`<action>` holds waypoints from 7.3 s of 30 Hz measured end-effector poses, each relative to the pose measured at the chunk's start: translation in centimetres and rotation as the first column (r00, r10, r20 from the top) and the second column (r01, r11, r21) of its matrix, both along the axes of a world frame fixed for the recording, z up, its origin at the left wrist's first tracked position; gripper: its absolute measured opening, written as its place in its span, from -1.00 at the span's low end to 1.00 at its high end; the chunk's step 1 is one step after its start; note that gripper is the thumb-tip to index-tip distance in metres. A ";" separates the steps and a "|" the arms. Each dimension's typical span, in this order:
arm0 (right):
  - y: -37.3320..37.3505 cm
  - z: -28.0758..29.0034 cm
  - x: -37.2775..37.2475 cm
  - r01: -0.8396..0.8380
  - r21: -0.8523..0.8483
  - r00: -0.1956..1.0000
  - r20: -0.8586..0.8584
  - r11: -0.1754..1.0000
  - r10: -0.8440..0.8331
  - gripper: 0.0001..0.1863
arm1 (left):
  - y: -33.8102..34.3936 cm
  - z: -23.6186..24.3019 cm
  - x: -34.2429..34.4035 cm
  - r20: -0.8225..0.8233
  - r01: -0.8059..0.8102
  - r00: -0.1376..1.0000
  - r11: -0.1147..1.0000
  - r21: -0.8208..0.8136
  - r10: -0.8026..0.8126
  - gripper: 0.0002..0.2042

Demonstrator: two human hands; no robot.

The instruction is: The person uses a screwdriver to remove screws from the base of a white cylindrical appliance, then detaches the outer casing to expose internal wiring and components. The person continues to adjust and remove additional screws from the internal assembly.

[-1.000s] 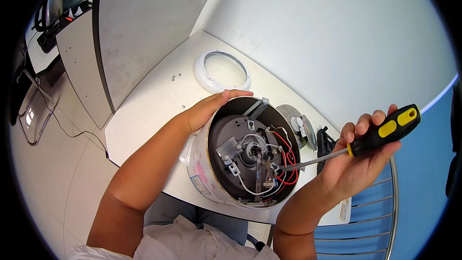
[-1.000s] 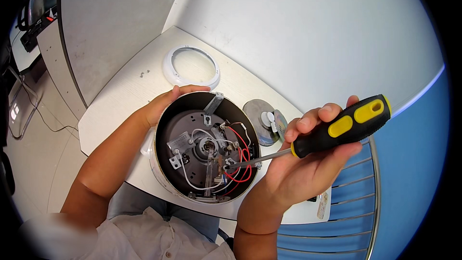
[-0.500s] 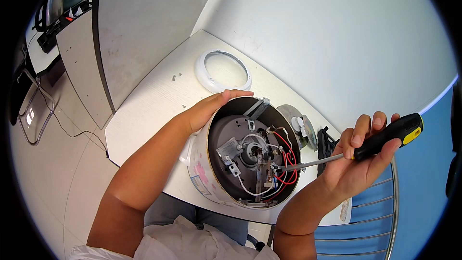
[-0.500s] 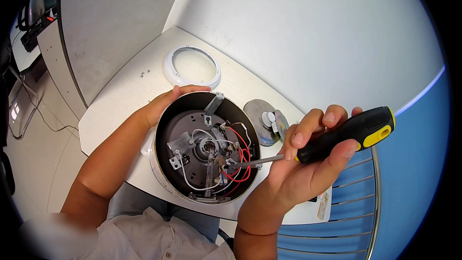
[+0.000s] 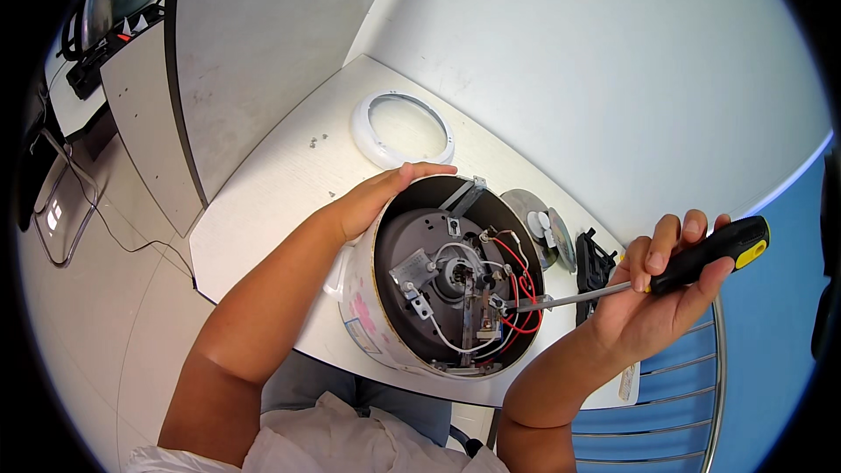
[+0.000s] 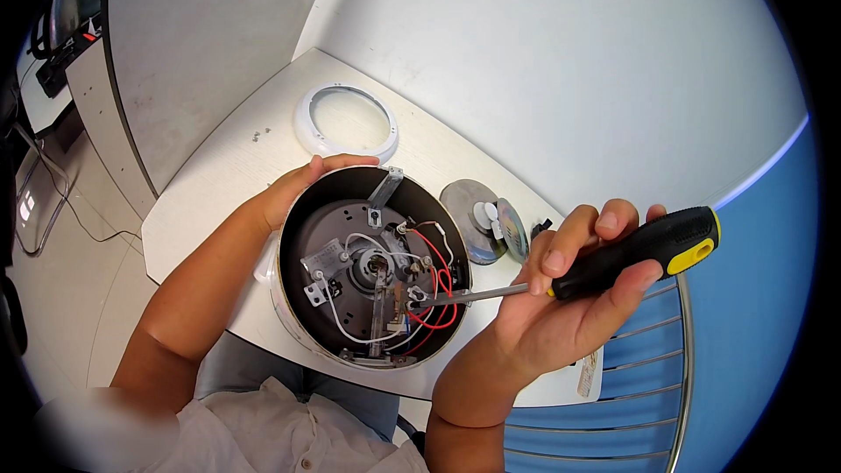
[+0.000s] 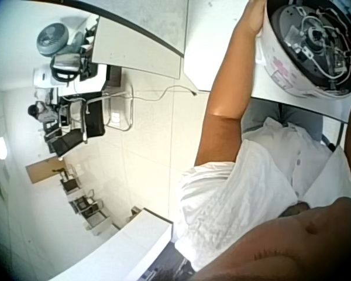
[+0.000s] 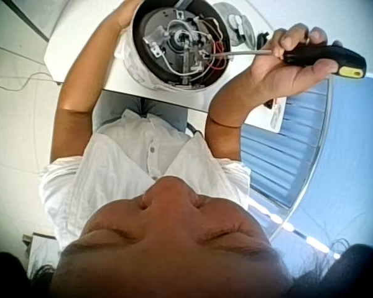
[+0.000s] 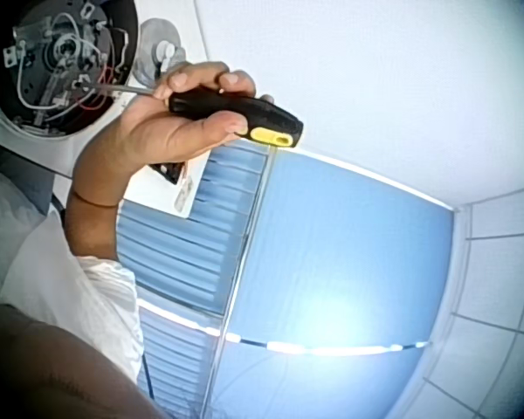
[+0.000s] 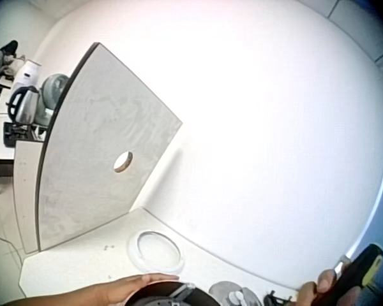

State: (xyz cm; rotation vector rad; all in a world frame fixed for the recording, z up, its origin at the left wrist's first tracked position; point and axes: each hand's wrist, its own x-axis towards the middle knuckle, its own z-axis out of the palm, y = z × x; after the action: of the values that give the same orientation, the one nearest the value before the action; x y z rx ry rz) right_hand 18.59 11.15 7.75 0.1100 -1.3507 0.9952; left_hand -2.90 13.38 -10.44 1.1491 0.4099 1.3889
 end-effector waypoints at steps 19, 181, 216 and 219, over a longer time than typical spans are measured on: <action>2.6 0.1 0.7 -0.058 -0.225 0.998 -0.036 0.973 0.051 -0.67 | -0.1 0.0 0.0 -0.003 -0.011 1.000 1.000 0.021 0.012 -0.15; 10.0 -13.4 17.7 0.438 -0.705 0.796 0.015 0.558 -0.606 -0.77 | -6.2 -2.8 26.8 -0.854 -0.069 -0.232 0.868 0.492 0.465 -0.22; 10.8 -14.2 19.6 0.121 -0.847 0.825 -0.205 0.518 -0.527 -0.82 | -19.8 1.4 3.9 -0.667 0.403 0.596 0.885 -0.232 -0.446 -0.55; 9.3 -10.7 18.2 0.052 -0.718 0.920 -0.236 0.694 -0.314 -0.73 | -19.9 3.9 -1.0 -0.574 0.171 0.808 0.985 0.014 -0.133 -0.47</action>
State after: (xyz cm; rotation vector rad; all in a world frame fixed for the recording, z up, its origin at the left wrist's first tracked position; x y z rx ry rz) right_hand 36.75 20.50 -2.94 -0.4173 -0.5730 1.1910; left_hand -3.94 -6.50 -6.52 1.6199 0.6851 0.8961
